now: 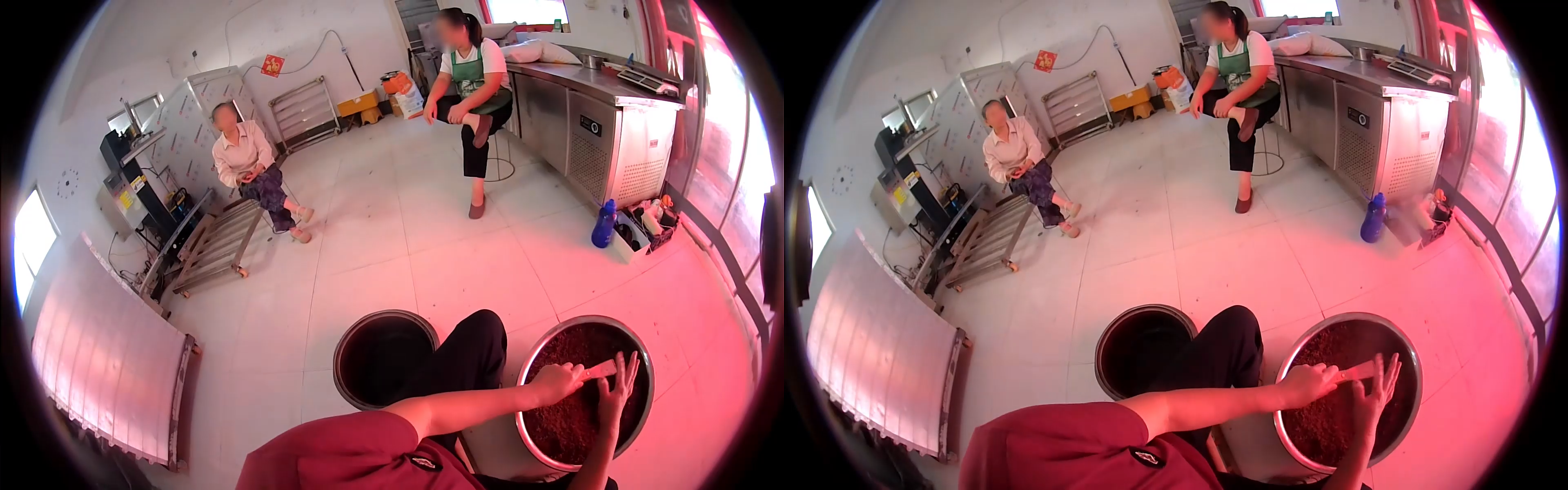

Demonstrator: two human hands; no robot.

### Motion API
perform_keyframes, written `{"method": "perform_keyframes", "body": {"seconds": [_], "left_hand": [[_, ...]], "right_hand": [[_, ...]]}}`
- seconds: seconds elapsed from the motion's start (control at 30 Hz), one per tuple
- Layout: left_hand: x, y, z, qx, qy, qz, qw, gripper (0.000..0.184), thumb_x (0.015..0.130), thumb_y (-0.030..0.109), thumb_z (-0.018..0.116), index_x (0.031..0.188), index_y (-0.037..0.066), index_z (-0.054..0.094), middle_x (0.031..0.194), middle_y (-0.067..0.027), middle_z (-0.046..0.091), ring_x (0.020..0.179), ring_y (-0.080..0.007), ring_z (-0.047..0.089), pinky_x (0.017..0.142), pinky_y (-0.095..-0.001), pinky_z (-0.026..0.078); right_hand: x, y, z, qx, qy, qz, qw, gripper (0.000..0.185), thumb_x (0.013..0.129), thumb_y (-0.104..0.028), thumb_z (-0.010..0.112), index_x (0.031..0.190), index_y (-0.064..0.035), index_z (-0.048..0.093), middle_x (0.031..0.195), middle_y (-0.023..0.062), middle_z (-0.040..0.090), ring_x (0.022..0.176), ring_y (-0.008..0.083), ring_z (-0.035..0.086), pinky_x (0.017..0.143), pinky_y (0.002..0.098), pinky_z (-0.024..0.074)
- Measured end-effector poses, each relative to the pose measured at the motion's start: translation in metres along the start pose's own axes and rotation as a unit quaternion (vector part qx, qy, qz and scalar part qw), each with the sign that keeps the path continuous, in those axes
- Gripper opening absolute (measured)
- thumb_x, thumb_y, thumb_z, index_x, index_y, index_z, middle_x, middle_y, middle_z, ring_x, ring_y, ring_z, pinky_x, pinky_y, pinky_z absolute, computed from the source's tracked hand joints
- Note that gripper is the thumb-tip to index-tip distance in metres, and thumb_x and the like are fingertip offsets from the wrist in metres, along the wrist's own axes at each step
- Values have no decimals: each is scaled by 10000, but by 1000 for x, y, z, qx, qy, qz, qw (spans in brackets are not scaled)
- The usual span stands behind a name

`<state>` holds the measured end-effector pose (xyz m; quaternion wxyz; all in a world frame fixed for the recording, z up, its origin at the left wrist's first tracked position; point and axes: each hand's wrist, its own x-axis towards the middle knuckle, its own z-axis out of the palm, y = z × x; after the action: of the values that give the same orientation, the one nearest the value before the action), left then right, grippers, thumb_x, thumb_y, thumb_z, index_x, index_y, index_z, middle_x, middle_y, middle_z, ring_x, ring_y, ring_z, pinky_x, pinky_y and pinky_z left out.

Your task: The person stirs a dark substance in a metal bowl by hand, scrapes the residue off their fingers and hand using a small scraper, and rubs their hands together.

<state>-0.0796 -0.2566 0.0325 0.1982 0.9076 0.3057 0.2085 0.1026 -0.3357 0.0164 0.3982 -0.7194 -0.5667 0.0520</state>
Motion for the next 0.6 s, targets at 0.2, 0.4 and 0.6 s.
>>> {"method": "perform_keyframes", "body": {"seconds": [0.2, 0.4, 0.6], "left_hand": [[-8, -3, 0, 34, -11, 61, 997, 325, 875, 280, 594, 1073, 55, 470, 828, -150, 551, 634, -333, 625, 547, -406, 526], [-13, -10, 3, 53, -24, 60, 996, 406, 871, 286, 599, 1167, 45, 461, 854, -153, 545, 648, -315, 630, 553, -394, 533], [-16, -1, -4, 7, -20, 64, 998, 392, 879, 300, 588, 1167, 61, 471, 877, -162, 561, 663, -333, 631, 567, -417, 532]], "right_hand": [[-12, 33, 15, 13, -57, 137, 989, 551, 872, -246, 548, 1399, -151, 420, 1542, 113, 185, 1420, 318, 163, 1129, 449, 176], [-12, 92, 38, 224, 15, 183, 957, 553, 973, -346, 435, 1439, -71, 320, 1499, 174, 267, 1401, 274, 230, 1120, 361, 217], [-6, 50, 19, 430, 37, 376, 820, 738, 923, -574, 431, 1449, -75, 292, 1481, 92, 334, 1396, 238, 236, 1102, 491, 171]]}}
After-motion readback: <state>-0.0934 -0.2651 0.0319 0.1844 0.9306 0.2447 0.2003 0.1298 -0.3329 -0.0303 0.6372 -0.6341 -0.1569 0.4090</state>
